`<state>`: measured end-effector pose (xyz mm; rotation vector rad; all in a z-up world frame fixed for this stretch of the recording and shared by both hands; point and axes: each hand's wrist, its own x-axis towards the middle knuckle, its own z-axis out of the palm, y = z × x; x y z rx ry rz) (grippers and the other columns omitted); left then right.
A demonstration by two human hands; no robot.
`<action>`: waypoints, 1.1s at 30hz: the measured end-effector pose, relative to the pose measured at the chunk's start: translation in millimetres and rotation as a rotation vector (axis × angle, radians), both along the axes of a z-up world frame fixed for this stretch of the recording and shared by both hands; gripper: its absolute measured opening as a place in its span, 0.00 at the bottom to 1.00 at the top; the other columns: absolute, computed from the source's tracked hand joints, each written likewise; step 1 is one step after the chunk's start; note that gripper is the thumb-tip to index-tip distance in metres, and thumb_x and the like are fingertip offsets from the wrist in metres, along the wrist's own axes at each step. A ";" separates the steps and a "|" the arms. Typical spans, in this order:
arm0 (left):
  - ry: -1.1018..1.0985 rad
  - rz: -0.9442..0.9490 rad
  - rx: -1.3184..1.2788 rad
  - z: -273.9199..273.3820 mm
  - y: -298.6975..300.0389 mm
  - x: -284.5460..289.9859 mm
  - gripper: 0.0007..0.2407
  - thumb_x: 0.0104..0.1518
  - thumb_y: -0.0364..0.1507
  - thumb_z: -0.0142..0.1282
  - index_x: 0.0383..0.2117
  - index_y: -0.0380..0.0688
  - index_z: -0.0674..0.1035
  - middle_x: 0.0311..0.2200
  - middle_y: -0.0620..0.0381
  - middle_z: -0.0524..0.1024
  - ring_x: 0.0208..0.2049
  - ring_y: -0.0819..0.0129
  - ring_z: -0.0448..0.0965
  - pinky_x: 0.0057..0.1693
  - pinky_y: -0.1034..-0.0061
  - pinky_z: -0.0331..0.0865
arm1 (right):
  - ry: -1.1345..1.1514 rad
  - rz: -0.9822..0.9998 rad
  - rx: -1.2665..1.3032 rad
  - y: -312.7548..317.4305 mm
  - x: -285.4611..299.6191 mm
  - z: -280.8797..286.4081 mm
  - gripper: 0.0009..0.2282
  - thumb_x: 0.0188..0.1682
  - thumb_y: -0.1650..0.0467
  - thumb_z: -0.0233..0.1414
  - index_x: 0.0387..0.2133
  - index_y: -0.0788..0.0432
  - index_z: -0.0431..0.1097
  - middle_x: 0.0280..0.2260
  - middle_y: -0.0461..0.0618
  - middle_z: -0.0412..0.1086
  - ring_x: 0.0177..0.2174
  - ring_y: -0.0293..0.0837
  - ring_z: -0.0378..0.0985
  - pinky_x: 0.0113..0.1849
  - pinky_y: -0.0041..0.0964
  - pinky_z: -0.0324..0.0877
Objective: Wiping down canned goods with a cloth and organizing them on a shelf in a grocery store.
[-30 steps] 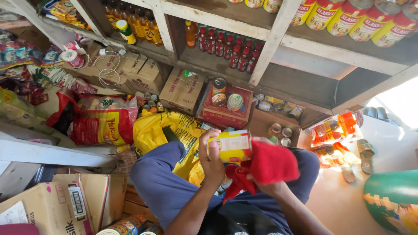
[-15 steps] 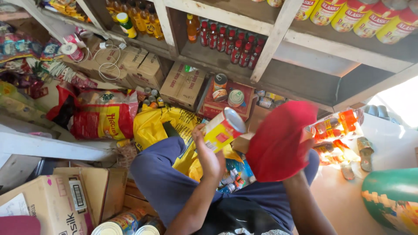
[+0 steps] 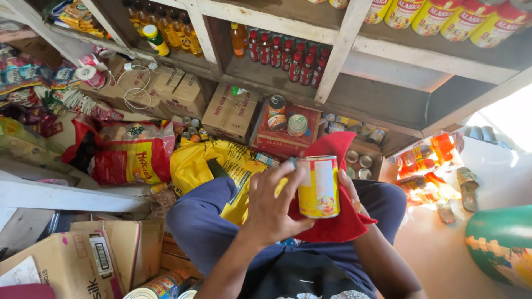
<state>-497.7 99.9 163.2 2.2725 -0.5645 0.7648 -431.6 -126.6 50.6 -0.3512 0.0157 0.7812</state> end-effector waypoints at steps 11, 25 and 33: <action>0.195 -0.045 -0.017 -21.5 -9.6 36.0 0.42 0.38 0.28 0.69 0.66 0.36 0.62 0.61 0.43 0.66 0.63 0.44 0.67 0.68 0.58 0.63 | -0.660 -0.004 -1.353 3.5 -1.2 9.5 0.19 0.58 0.61 0.46 0.53 0.62 0.71 0.46 0.70 0.72 0.42 0.72 0.62 0.46 0.63 0.53; 0.206 -0.148 -0.344 -25.8 -8.6 27.5 0.51 0.28 0.30 0.80 0.66 0.40 0.60 0.63 0.42 0.63 0.66 0.44 0.63 0.72 0.57 0.62 | -0.329 -0.123 -0.387 17.7 55.4 -2.3 0.22 0.57 0.66 0.54 0.62 0.62 0.61 0.60 0.57 0.64 0.57 0.50 0.70 0.58 0.47 0.68; 0.251 -0.057 -0.361 -53.8 3.8 23.7 0.50 0.30 0.30 0.80 0.67 0.42 0.61 0.63 0.43 0.65 0.66 0.45 0.66 0.70 0.58 0.64 | -0.220 -0.167 -0.363 27.6 54.9 -27.9 0.24 0.53 0.65 0.58 0.60 0.65 0.65 0.58 0.60 0.68 0.55 0.55 0.71 0.58 0.52 0.67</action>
